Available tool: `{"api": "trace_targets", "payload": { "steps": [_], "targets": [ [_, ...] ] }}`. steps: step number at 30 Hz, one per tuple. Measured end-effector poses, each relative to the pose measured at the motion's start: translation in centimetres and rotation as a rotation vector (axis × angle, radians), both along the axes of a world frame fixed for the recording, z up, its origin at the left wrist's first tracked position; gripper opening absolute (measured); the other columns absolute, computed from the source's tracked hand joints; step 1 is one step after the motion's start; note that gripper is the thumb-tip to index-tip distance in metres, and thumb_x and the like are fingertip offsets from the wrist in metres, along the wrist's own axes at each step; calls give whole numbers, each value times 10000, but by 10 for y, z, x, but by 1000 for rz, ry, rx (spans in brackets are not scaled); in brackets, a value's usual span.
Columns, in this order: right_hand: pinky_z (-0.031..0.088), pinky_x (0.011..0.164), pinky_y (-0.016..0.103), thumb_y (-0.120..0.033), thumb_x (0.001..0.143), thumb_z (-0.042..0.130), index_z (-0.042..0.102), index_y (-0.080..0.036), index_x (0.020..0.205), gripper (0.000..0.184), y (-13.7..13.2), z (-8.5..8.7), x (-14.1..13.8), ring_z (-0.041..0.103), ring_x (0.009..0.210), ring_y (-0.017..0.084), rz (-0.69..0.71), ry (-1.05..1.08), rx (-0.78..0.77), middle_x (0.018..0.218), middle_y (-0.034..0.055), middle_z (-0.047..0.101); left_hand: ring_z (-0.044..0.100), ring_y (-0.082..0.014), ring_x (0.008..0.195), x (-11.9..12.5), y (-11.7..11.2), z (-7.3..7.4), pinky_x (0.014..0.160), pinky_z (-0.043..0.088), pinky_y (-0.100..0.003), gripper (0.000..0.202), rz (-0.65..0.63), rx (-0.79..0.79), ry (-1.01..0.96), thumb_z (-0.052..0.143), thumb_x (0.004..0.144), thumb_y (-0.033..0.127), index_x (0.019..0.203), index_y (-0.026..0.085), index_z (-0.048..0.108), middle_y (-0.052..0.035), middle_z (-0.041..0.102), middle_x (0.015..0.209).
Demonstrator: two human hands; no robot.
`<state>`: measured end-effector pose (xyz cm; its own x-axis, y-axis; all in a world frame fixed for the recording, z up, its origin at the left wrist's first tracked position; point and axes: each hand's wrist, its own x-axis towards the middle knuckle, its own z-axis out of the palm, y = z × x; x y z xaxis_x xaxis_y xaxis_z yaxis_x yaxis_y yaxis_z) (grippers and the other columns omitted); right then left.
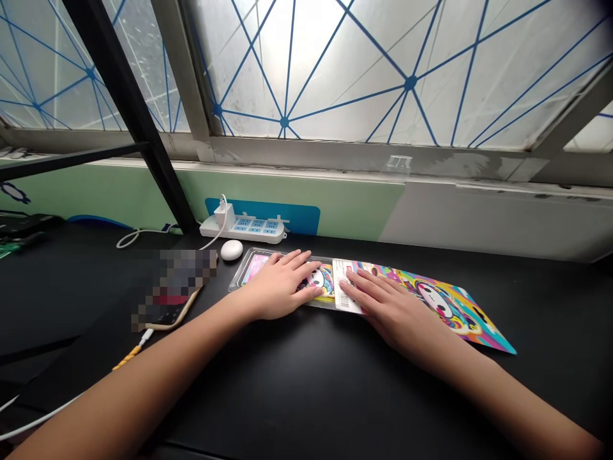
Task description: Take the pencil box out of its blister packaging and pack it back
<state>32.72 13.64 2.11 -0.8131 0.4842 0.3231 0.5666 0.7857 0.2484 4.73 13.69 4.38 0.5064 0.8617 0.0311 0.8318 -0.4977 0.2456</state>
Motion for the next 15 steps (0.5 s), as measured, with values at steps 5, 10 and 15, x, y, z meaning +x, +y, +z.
{"api": "trace_targets", "payload": {
  "steps": [5, 10, 15],
  "targets": [
    [514, 1086, 501, -86, 1024, 380, 493, -159, 1502, 496, 5, 1, 22, 539, 1377, 300, 41, -36, -8, 1516, 143, 543, 187, -309, 1573, -5, 5, 5, 1233, 177, -567, 665, 13, -34, 15, 312, 1022, 666, 1579, 307, 365, -65, 232, 1703],
    [538, 1059, 494, -11, 955, 369, 520, -235, 1494, 603, 9, 3, 45, 572, 1348, 277, -10, -16, -50, 1493, 85, 573, 169, -301, 1577, -9, 8, 9, 1238, 168, -563, 691, 17, -65, 22, 321, 1011, 681, 1589, 305, 348, -70, 241, 1702],
    [539, 1045, 491, -18, 934, 421, 528, -273, 1481, 613, 15, 21, 71, 675, 1223, 256, -50, 81, 27, 1409, 59, 661, 165, -308, 1578, -21, 11, 14, 1237, 162, -575, 668, 59, -74, 11, 349, 1019, 644, 1587, 293, 355, -85, 254, 1696]
  ]
}}
